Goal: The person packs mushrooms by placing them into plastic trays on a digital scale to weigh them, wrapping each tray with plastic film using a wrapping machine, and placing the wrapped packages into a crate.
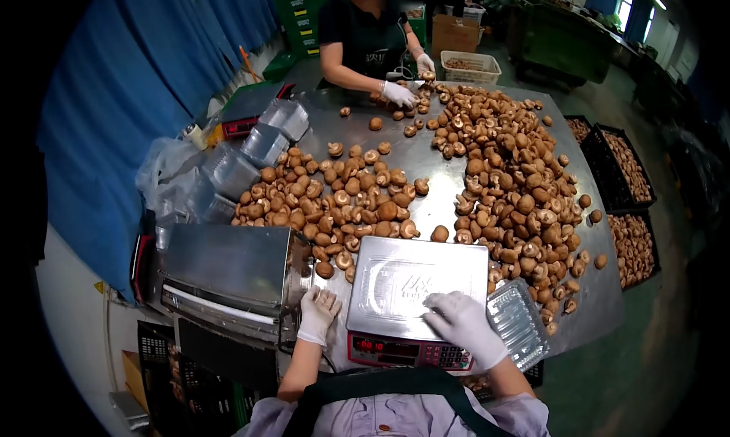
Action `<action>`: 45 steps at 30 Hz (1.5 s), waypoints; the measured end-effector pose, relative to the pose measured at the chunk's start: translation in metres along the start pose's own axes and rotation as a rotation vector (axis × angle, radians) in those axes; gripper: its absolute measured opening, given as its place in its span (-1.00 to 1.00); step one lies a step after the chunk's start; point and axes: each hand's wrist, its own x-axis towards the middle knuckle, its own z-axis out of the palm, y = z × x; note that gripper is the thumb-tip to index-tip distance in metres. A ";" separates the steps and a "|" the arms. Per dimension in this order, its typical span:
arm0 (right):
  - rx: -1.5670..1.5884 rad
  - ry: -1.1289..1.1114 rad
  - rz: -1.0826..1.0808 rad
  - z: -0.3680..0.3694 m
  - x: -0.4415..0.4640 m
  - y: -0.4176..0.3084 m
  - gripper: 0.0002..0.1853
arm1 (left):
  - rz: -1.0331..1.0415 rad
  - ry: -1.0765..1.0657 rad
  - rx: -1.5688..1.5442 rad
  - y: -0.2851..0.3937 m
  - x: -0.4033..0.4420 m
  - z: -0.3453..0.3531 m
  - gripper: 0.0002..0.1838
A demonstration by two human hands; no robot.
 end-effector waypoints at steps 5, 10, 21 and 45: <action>0.321 0.084 0.462 -0.024 0.030 0.049 -0.68 | 0.002 -0.012 -0.135 0.000 0.011 0.013 -0.26; 0.714 -0.101 0.707 -0.014 0.110 0.126 -0.50 | -0.017 -0.371 -0.143 0.013 0.033 0.049 -0.16; 1.146 -0.449 0.915 0.123 0.242 0.223 0.01 | -0.148 -0.676 -0.330 0.033 0.095 0.101 -0.11; 1.006 -0.347 0.534 0.111 0.266 0.120 -0.47 | 0.044 -0.562 -0.198 0.037 0.082 0.186 -0.58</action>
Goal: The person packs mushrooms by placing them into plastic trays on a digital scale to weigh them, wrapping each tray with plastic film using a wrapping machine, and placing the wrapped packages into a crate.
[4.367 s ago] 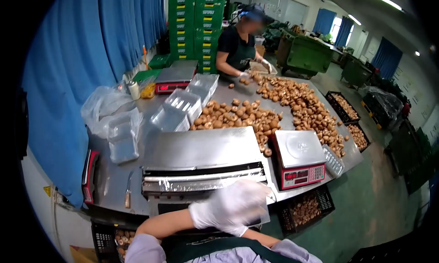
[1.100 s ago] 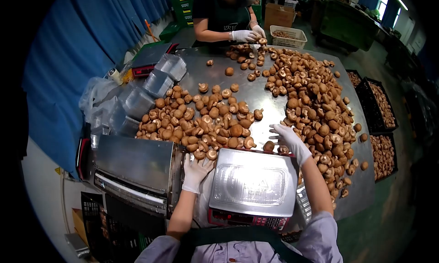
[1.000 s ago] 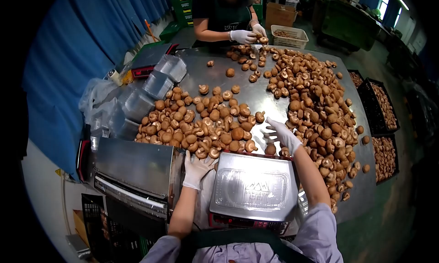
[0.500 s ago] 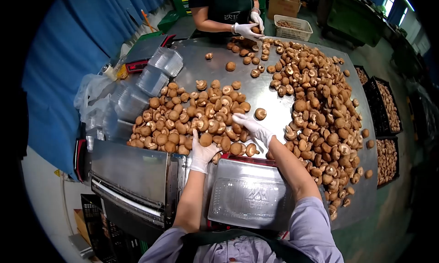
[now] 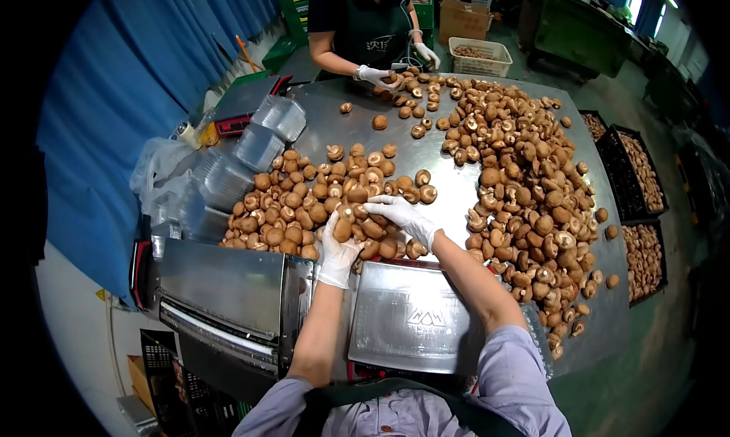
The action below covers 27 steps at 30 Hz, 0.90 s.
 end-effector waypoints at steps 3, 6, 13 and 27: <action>0.013 0.041 -0.057 0.005 -0.015 -0.016 -0.46 | -0.036 0.033 0.024 0.000 -0.006 0.016 -0.49; -0.019 0.094 -0.134 0.011 -0.047 -0.040 -0.42 | 0.276 -0.182 0.174 -0.002 -0.031 0.048 -0.37; -0.243 0.294 -0.555 0.027 -0.160 -0.035 -0.43 | 0.346 -0.480 0.396 -0.016 -0.130 0.085 -0.25; -0.988 0.620 -0.529 0.056 -0.287 0.068 -0.25 | 0.947 -0.568 1.811 -0.052 -0.194 0.013 -0.54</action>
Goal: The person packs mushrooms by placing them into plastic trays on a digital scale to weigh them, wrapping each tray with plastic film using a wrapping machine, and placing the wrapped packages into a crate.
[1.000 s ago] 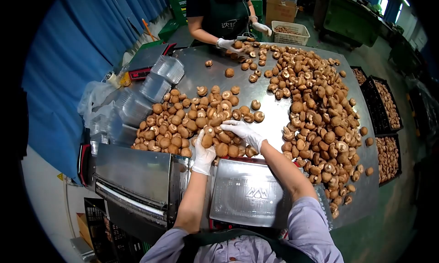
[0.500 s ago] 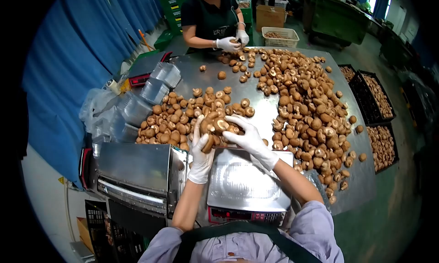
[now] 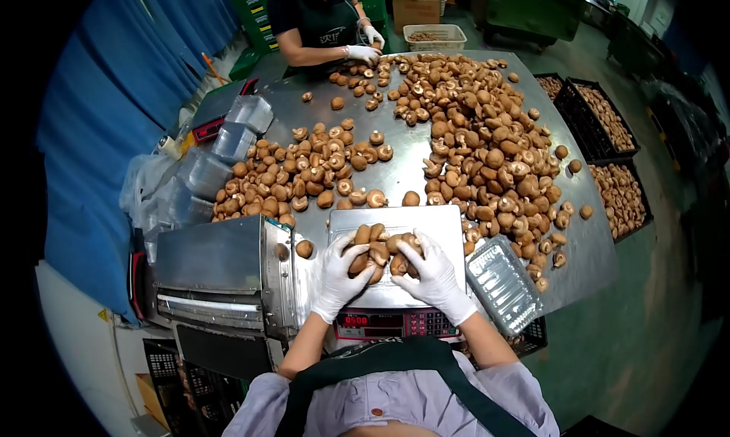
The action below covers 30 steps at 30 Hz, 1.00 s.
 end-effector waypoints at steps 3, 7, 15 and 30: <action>0.053 0.045 0.084 -0.002 -0.007 0.009 -0.33 | -0.089 0.015 -0.048 -0.009 -0.014 0.000 -0.56; 0.123 0.107 0.107 0.001 -0.010 0.014 -0.41 | -0.048 0.039 -0.100 -0.018 -0.019 -0.004 -0.57; 0.280 0.213 0.225 -0.022 -0.002 0.022 -0.48 | -0.280 0.228 -0.297 -0.021 -0.019 -0.023 -0.62; 0.394 0.275 0.466 -0.034 -0.034 0.034 -0.61 | -0.541 0.250 -0.416 -0.050 -0.010 -0.041 -0.71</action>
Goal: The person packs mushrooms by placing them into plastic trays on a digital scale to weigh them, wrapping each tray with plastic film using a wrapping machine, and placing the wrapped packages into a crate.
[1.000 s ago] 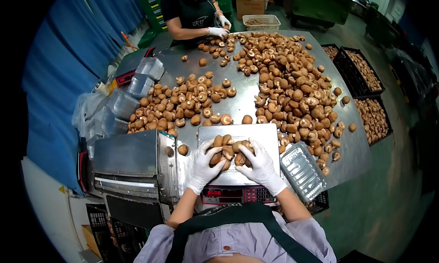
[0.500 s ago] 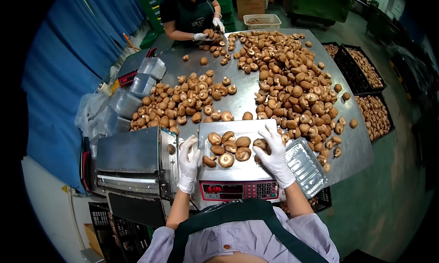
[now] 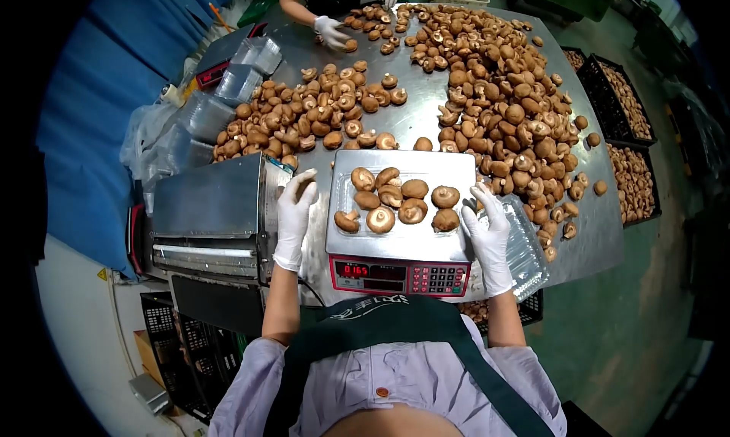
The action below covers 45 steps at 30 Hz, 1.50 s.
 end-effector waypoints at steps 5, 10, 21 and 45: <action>-0.112 -0.029 -0.100 0.013 0.005 0.001 -0.59 | 0.128 -0.095 0.165 0.007 0.004 0.027 -0.68; -0.174 -0.049 -0.137 0.024 0.008 -0.009 -0.57 | 0.019 -0.232 0.399 0.033 0.001 0.040 -0.58; -0.220 -0.063 -0.183 0.041 0.003 -0.006 -0.57 | -0.045 -0.150 0.407 0.002 0.018 0.052 -0.62; 0.251 -0.372 -0.123 0.102 0.026 -0.066 -0.59 | -0.267 -0.320 -0.334 0.044 0.007 0.022 -0.69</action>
